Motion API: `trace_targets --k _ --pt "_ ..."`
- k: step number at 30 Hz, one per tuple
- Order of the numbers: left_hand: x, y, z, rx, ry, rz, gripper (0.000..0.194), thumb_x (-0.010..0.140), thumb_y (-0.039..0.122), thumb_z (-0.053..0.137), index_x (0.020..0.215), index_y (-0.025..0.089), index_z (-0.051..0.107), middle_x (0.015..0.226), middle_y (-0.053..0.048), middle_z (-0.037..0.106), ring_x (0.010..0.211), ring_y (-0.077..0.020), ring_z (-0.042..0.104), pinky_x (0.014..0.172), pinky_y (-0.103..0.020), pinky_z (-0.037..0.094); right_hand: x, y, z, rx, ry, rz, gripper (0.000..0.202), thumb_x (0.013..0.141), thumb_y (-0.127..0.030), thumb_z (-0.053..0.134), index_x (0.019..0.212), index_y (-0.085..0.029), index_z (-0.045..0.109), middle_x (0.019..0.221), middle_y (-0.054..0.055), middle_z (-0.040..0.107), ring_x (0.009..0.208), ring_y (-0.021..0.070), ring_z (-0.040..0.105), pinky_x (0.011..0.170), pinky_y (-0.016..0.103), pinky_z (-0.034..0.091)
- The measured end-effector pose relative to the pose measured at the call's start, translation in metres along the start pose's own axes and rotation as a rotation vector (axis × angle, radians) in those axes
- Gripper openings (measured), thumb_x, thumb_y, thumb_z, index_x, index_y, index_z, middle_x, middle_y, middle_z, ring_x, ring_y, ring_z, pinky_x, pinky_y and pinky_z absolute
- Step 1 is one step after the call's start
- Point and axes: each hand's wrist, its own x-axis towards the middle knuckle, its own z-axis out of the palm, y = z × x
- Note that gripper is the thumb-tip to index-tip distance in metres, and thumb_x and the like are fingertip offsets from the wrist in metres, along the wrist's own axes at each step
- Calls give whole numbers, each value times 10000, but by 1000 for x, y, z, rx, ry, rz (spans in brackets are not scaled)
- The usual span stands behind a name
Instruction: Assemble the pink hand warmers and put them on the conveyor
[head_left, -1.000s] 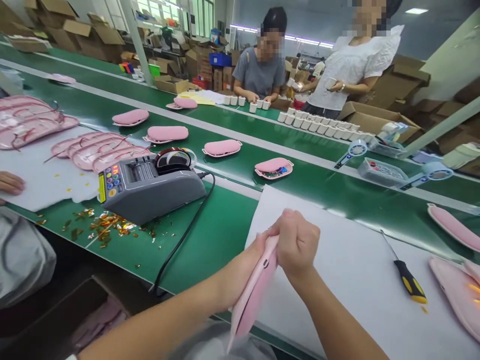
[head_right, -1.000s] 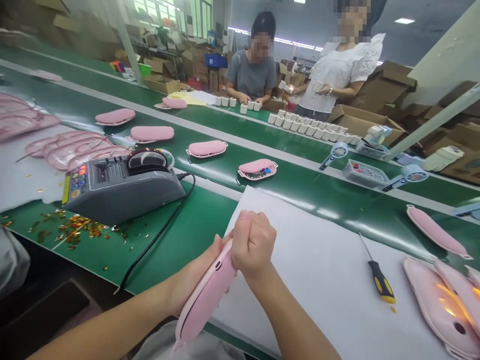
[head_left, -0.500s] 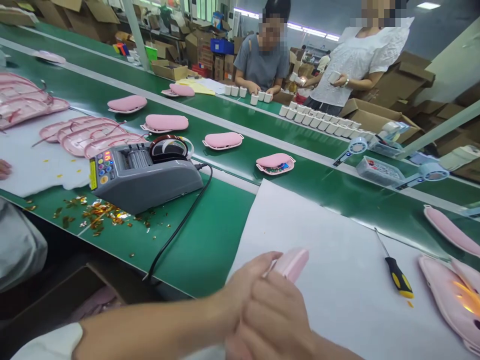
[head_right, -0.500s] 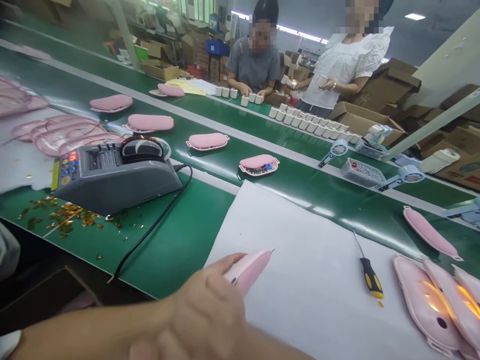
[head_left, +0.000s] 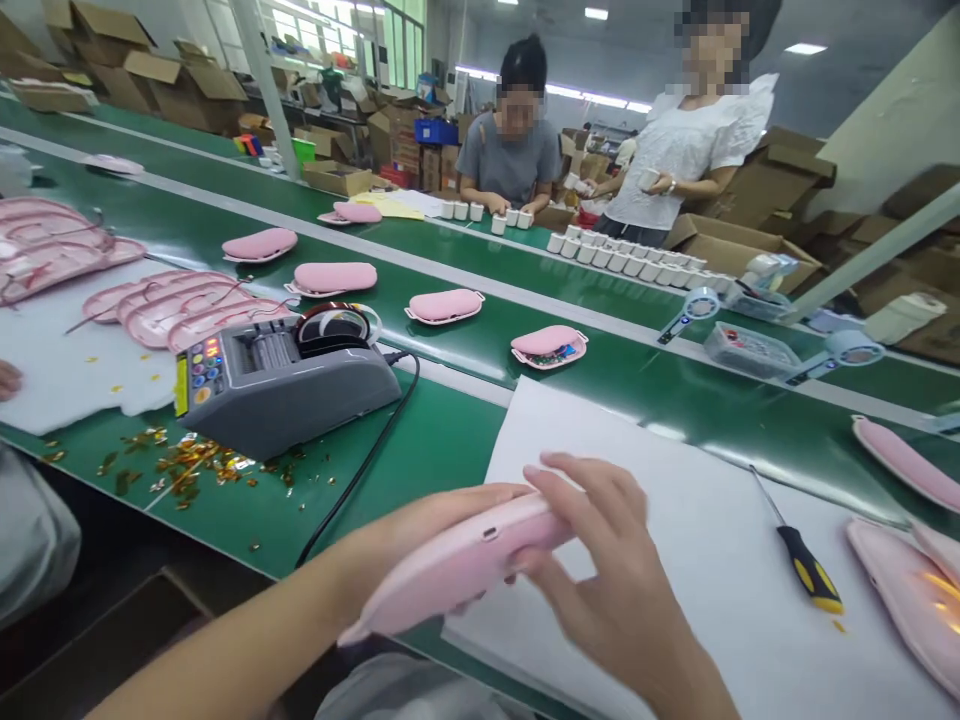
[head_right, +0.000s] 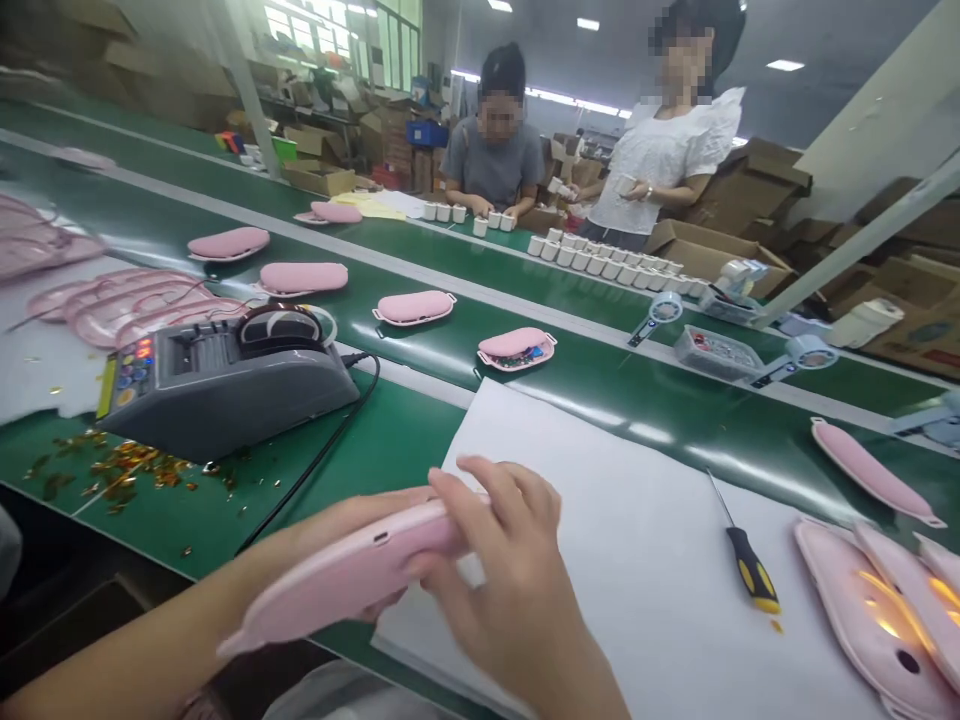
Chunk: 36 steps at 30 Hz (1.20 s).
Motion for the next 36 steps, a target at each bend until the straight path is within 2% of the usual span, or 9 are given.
trace_targets --k 4,8,12,15,19,24,33,35,36 --pt "0 9 -17 693 248 325 419 899 488 351 1083 241 635 1132 21 566 1038 -24 533 883 -79 416 -19 11 -1 33 59 112 225 721 -195 630 935 -190 562 900 -31 583 904 -44 505 786 102 443" --pt "14 -17 -16 1135 452 707 306 900 404 418 1103 282 611 1088 81 588 959 16 557 794 -67 437 -50 9 15 -93 173 386 168 744 -206 597 904 -168 566 894 -17 566 929 -44 507 785 96 442" --pt "31 -49 -5 1397 827 1091 188 860 264 515 1003 166 589 972 55 608 908 -36 536 810 -163 415 -65 7 30 -226 188 485 224 762 -243 574 967 -153 585 985 -7 588 997 -15 504 868 131 419" --pt "39 -58 3 1368 855 1131 214 853 296 527 1005 150 565 946 31 605 886 -49 521 783 -183 409 -64 6 35 -210 196 440 234 758 -236 580 974 -143 581 980 2 584 984 -4 499 870 152 392" --pt "43 -61 12 1226 953 1181 165 802 118 539 966 125 553 906 3 597 843 -47 516 736 -185 413 -60 0 40 -224 263 512 173 721 -81 589 877 -155 594 887 -13 589 910 3 484 862 177 329" --pt "40 -67 16 1208 924 1174 179 815 134 523 990 118 556 951 -19 595 912 -63 526 793 -204 444 -65 -7 37 -196 236 488 186 727 -90 580 904 -147 576 937 3 588 971 26 495 885 190 358" --pt "28 -75 12 1289 856 1179 261 802 187 553 1057 132 562 1034 -41 577 999 -79 518 864 -210 439 -78 17 6 -208 -67 253 459 770 -365 555 1169 -141 517 1168 23 544 1127 10 459 929 136 413" --pt "23 -68 7 1243 806 1182 269 819 174 528 1085 141 557 1097 -35 563 1066 -64 521 915 -187 454 -75 23 0 -119 -91 235 358 753 -303 590 1096 -200 581 1055 -23 602 1007 -32 513 850 72 442" --pt "22 -60 3 1209 794 1180 258 832 167 511 1084 151 560 1117 -23 561 1090 -43 522 940 -155 451 -71 29 -1 -42 -73 340 266 757 -285 585 1009 -209 624 956 -36 627 902 -45 536 780 42 447"
